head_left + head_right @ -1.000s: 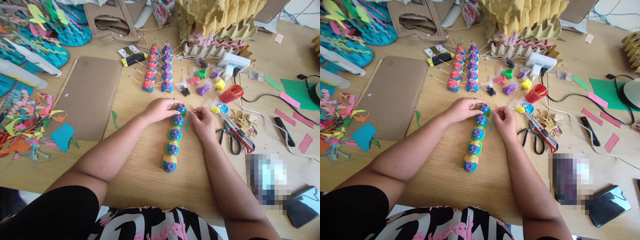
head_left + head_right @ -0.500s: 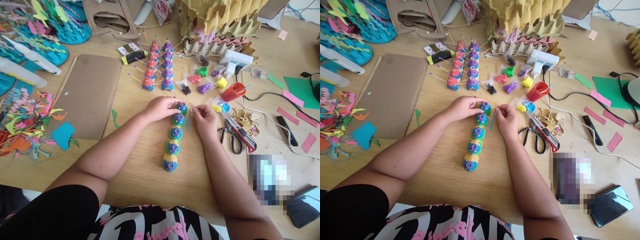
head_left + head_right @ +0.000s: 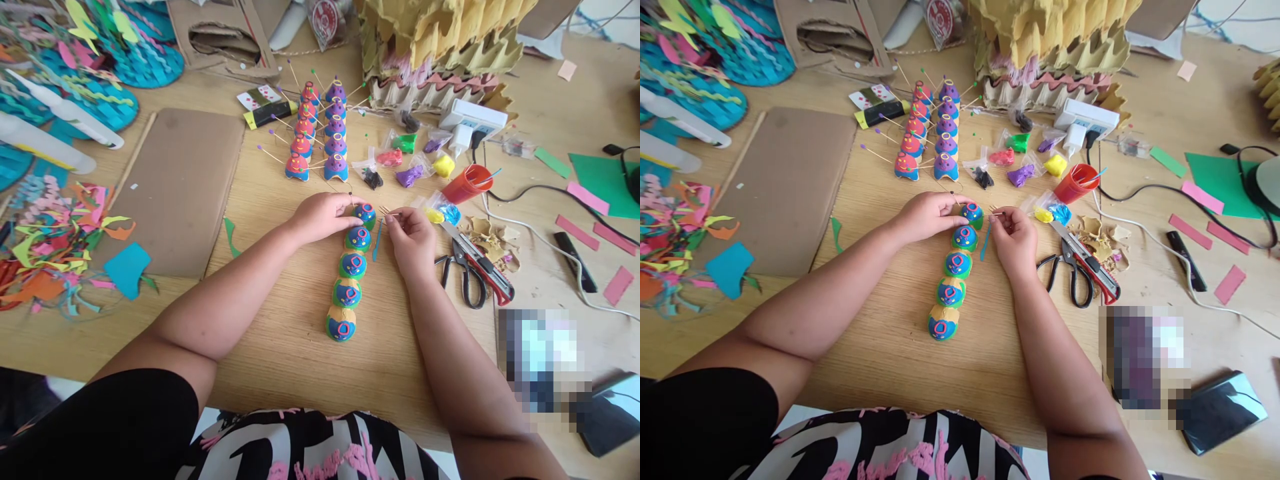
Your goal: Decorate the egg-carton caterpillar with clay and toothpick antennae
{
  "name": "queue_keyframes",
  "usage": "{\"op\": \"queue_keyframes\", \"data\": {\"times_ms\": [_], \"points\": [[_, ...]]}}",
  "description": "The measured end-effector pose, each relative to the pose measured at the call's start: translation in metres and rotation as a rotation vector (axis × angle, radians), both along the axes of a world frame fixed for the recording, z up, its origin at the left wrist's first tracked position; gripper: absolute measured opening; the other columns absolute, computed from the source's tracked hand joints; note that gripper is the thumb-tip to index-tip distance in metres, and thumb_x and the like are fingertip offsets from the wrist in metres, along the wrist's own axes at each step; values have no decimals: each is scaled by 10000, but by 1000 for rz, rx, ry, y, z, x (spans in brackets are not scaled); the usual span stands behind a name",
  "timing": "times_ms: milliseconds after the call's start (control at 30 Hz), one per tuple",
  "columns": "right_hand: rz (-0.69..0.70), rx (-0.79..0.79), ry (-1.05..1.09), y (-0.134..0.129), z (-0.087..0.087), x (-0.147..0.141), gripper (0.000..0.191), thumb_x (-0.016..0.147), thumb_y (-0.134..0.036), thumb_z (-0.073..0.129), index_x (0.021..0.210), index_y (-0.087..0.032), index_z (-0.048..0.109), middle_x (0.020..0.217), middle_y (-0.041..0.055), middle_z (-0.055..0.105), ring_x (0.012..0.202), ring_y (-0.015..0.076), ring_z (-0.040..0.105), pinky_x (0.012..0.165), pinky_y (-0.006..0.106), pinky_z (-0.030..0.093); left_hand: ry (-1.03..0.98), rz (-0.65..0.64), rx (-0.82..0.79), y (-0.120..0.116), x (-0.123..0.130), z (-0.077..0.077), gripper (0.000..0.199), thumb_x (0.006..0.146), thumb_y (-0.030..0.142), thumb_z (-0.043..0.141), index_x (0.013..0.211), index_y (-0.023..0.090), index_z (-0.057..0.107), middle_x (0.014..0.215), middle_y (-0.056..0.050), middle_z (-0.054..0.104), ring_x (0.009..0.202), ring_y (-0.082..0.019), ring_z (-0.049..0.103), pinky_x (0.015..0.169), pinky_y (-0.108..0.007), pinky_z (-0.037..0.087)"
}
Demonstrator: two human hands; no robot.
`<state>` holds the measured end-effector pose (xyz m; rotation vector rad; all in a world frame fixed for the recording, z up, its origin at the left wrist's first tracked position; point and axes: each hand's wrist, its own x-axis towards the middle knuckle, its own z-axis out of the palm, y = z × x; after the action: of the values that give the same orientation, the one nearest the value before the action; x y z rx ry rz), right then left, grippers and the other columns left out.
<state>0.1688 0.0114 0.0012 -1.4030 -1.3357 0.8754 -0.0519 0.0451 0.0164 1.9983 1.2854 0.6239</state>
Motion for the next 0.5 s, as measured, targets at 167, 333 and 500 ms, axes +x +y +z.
{"op": "queue_keyframes", "data": {"times_ms": [167,333,500], "points": [[43,-39,-115,0,6,-3,121,830,-288,715,918,-205,723,737,-14,660,642,115,536,605,263,472,13,33,13,-2,2,1,469,905,415,748,1345,253,746,648,51,463,598,-106,394,595,-277,265],[24,-21,-150,1,8,-5,86,849,-271,682,849,-204,735,691,-13,662,603,115,515,594,268,466,37,53,24,-4,5,2,481,902,446,749,1337,239,751,651,41,497,609,-115,421,598,-281,272],[9,-42,-144,3,9,-7,81,849,-248,675,790,-201,704,676,-20,650,577,109,490,579,270,436,56,65,45,-4,5,1,472,903,460,745,1331,262,758,647,42,496,597,-115,424,595,-286,262]]}}
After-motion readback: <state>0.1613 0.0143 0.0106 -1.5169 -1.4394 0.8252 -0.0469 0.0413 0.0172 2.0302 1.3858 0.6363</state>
